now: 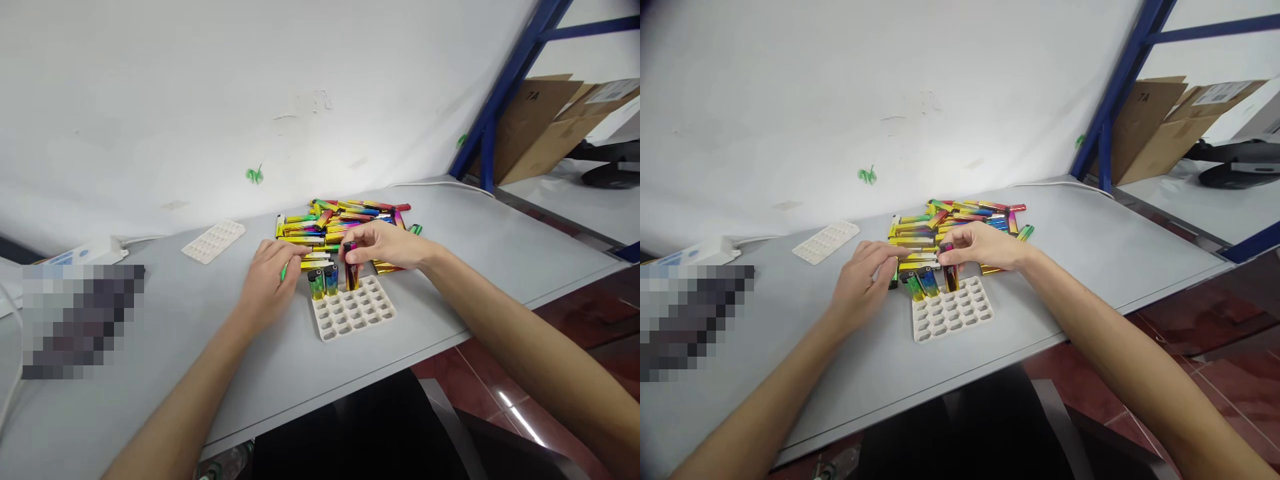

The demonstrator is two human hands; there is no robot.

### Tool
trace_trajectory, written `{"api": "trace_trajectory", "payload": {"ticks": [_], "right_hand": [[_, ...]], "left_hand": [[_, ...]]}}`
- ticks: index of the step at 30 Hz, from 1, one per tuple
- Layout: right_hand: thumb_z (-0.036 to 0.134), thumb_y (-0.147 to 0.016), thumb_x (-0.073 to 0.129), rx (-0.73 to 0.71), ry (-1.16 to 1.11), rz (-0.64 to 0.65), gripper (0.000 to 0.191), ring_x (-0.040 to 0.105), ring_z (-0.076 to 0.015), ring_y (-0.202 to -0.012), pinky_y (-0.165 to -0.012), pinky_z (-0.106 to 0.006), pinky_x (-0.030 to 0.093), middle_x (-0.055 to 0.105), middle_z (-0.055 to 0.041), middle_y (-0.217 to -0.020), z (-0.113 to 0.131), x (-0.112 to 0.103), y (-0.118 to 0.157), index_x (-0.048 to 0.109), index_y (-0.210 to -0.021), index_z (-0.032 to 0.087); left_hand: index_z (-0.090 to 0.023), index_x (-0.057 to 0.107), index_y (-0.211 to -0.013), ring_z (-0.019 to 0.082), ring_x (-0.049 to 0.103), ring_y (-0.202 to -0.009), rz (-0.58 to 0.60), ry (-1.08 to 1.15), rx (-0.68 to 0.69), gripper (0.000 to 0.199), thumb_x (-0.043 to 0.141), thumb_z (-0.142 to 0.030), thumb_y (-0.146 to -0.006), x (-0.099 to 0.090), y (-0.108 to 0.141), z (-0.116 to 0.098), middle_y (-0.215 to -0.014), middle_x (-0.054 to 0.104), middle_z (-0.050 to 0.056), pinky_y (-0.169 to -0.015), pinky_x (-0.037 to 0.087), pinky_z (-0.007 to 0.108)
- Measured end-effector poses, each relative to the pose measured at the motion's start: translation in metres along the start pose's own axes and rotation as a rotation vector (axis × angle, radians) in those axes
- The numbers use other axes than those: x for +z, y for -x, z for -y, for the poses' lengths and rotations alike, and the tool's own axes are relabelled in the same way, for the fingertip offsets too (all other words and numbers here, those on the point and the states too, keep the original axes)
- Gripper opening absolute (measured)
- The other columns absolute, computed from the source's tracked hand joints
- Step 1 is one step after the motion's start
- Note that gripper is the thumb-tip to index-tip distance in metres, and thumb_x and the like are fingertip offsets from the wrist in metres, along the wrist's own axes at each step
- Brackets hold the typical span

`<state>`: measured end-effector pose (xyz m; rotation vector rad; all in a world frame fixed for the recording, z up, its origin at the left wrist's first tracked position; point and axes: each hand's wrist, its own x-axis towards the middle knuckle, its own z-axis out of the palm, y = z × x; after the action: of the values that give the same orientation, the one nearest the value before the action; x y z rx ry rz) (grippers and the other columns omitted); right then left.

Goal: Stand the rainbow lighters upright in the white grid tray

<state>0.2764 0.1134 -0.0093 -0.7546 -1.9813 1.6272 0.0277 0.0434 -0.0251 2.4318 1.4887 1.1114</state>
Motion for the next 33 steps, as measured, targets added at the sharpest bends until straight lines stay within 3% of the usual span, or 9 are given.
{"api": "trace_trajectory", "payload": {"ticks": [4,8,14,21,27,33], "right_hand": [[0.037,-0.075,0.081,0.006,-0.006,0.039,0.028,0.066,-0.0147,-0.075,-0.073,-0.032,0.053,0.070,-0.0012,-0.084,0.001,0.005,-0.001,0.066,-0.086,0.016],[0.039,-0.073,0.082,-0.023,0.115,-0.007,0.029,0.067,-0.0165,-0.075,-0.070,-0.032,0.052,0.071,-0.0008,-0.079,0.001,0.008,-0.002,0.066,-0.085,0.018],[0.041,-0.071,0.083,-0.065,0.211,-0.008,0.031,0.067,-0.0162,-0.071,-0.063,-0.030,0.049,0.072,-0.0009,-0.080,0.002,0.007,0.001,0.066,-0.084,0.019],[0.042,-0.071,0.082,-0.071,0.259,-0.025,0.031,0.069,-0.0184,-0.075,-0.062,-0.029,0.048,0.074,-0.0019,-0.081,0.006,0.006,0.006,0.065,-0.082,0.018],[0.040,-0.069,0.083,-0.087,0.303,-0.053,0.029,0.064,-0.0148,-0.066,-0.057,-0.026,0.044,0.069,0.0008,-0.072,0.011,0.009,0.009,0.066,-0.078,0.018],[0.042,-0.072,0.080,-0.092,0.369,-0.057,0.028,0.060,-0.0136,-0.064,-0.057,-0.026,0.043,0.069,-0.0005,-0.075,0.017,0.013,0.011,0.067,-0.077,0.019]], "left_hand": [[-0.021,0.065,-0.112,0.021,0.056,-0.102,0.024,0.110,0.096,0.032,0.035,-0.028,-0.101,-0.004,0.005,-0.012,-0.105,0.069,0.004,-0.091,0.045,0.038],[-0.021,0.058,-0.122,0.023,0.055,-0.106,0.087,0.061,0.167,0.030,0.052,-0.033,-0.094,-0.001,0.008,-0.017,-0.109,0.068,0.005,-0.094,0.046,0.040],[-0.021,0.055,-0.125,0.023,0.056,-0.106,0.120,0.004,0.200,0.035,0.059,-0.025,-0.090,0.005,0.010,-0.019,-0.111,0.066,0.007,-0.092,0.048,0.040],[-0.023,0.054,-0.126,0.022,0.059,-0.105,0.147,-0.025,0.143,0.036,0.058,-0.026,-0.091,0.008,0.012,-0.019,-0.109,0.066,0.006,-0.088,0.051,0.037],[-0.024,0.045,-0.135,0.020,0.065,-0.107,0.175,0.029,0.036,0.049,0.062,-0.027,-0.089,0.010,0.014,-0.022,-0.122,0.064,0.005,-0.094,0.052,0.035],[-0.025,0.041,-0.138,0.021,0.067,-0.107,0.182,0.048,-0.010,0.056,0.064,-0.028,-0.087,0.010,0.013,-0.022,-0.119,0.067,0.005,-0.094,0.053,0.036]]}}
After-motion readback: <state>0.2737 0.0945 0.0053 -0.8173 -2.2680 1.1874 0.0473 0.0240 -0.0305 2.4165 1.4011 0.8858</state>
